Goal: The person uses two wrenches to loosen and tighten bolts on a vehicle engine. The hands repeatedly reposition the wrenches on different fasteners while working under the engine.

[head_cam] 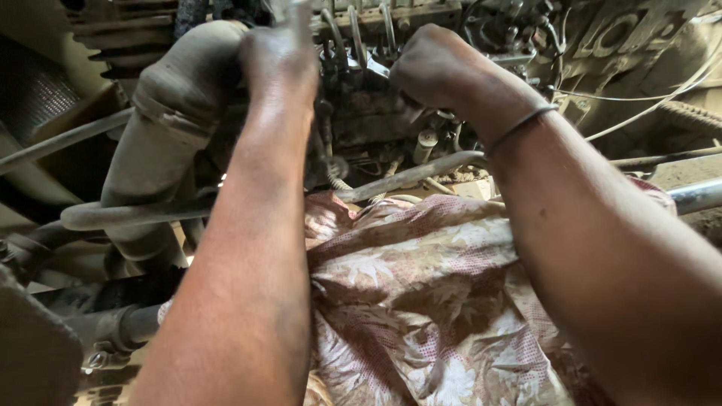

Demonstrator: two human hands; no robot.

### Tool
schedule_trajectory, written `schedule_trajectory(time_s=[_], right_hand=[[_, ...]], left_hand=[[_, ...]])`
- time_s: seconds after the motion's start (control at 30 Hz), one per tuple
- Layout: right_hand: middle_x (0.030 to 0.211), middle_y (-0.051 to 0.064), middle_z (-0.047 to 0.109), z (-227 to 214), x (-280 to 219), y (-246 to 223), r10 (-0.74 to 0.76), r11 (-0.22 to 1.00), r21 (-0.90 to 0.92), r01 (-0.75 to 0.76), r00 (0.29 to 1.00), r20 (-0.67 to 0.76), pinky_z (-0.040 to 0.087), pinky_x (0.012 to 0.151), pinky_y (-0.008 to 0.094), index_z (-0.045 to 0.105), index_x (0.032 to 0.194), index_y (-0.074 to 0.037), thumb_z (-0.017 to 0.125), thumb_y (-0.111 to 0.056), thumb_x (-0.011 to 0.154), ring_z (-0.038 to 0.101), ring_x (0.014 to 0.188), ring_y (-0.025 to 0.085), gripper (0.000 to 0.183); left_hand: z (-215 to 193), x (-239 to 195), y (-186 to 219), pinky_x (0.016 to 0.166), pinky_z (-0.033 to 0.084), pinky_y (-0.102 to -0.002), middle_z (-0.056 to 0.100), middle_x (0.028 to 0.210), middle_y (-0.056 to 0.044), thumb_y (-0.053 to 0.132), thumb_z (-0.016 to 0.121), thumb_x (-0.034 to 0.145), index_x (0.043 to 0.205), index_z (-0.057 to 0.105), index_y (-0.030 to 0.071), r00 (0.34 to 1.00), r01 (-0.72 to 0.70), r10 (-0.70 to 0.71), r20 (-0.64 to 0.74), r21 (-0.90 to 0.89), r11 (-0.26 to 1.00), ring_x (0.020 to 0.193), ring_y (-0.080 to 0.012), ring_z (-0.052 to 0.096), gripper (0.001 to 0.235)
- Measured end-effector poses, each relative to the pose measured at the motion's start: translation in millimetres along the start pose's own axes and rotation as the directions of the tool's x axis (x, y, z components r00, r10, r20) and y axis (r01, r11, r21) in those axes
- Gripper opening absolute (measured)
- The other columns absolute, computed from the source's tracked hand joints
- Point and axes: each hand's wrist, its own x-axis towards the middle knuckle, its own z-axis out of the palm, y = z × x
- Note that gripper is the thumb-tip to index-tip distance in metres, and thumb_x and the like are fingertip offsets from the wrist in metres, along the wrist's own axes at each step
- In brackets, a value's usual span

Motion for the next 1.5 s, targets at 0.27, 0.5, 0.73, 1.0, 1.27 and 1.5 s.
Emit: schedule_trajectory(time_s=[0.27, 0.5, 0.73, 1.0, 1.27, 1.5], right_hand=[[0.082, 0.015, 0.069, -20.9, -18.8, 10.2, -0.158, 0.944, 0.265, 0.195, 0.975, -0.155, 0.051, 0.067, 0.043, 0.072, 0.087, -0.003, 0.058, -0.022, 0.089, 0.064, 0.073, 0.028, 0.023], [0.076, 0.005, 0.065, -45.4, -48.2, -3.8, 0.124, 0.615, 0.765, -0.193, 0.981, 0.147, 0.044, 0.057, 0.038, 0.073, 0.095, -0.004, 0.064, -0.021, 0.083, 0.056, 0.065, 0.018, 0.023], [0.075, -0.001, 0.068, -52.9, -40.4, -13.2, 0.088, 0.675, 0.716, -0.177, 0.983, 0.16, 0.045, 0.056, 0.033, 0.075, 0.101, -0.004, 0.069, -0.019, 0.079, 0.056, 0.063, 0.01, 0.028], [0.075, 0.001, 0.069, -57.1, -47.1, -2.3, 0.125, 0.761, 0.605, -0.234, 0.968, 0.218, 0.048, 0.061, 0.032, 0.08, 0.102, -0.007, 0.076, -0.035, 0.086, 0.057, 0.067, 0.011, 0.033], [0.075, 0.002, 0.07, -55.0, -43.6, 1.7, 0.097, 0.679, 0.697, -0.229, 0.97, 0.224, 0.048, 0.062, 0.031, 0.079, 0.102, -0.004, 0.074, -0.04, 0.09, 0.058, 0.067, 0.011, 0.039], [0.083, 0.001, 0.073, -54.2, -43.9, 3.7, -0.056, 0.707, 0.704, -0.074, 0.986, 0.159, 0.052, 0.067, 0.029, 0.078, 0.108, -0.002, 0.07, -0.038, 0.094, 0.061, 0.075, 0.008, 0.04]], left_hand=[[7.4, 2.0, -6.8, 0.056, 0.058, -0.03, 0.074, 0.065, -0.002, 0.039, 0.037, 0.101, 0.072, 0.073, 0.01, 0.942, -0.17, 0.259, 0.212, -0.364, 0.916, 0.057, -0.0135, 0.071, 0.054], [21.6, -24.9, 12.2, 0.07, 0.058, -0.037, 0.078, 0.086, -0.006, 0.035, 0.063, 0.098, 0.099, 0.074, 0.007, 0.915, -0.324, 0.343, 0.214, -0.117, 0.939, 0.077, -0.016, 0.072, 0.03], [17.0, -42.7, 24.4, 0.071, 0.056, -0.039, 0.077, 0.079, -0.007, 0.035, 0.069, 0.096, 0.1, 0.077, 0.005, 0.798, -0.568, 0.565, 0.211, -0.054, 0.821, 0.073, -0.0164, 0.073, 0.031], [-0.4, -43.8, 33.8, 0.065, 0.054, -0.035, 0.076, 0.081, -0.009, 0.031, 0.074, 0.09, 0.095, 0.079, 0.002, 0.792, -0.483, 0.458, 0.403, -0.046, 0.874, 0.069, -0.0146, 0.066, 0.029], [17.5, -50.7, 16.4, 0.071, 0.055, -0.036, 0.075, 0.09, -0.012, 0.023, 0.081, 0.085, 0.103, 0.078, 0.008, 0.757, -0.608, 0.461, 0.464, 0.239, 0.757, 0.08, -0.0193, 0.071, 0.024], [34.8, -86.5, 20.1, 0.096, 0.053, -0.036, 0.073, 0.121, -0.003, 0.022, 0.072, 0.082, 0.124, 0.071, 0.023, 0.734, -0.374, 0.025, 0.679, 0.372, 0.849, 0.11, -0.0187, 0.07, 0.042]])
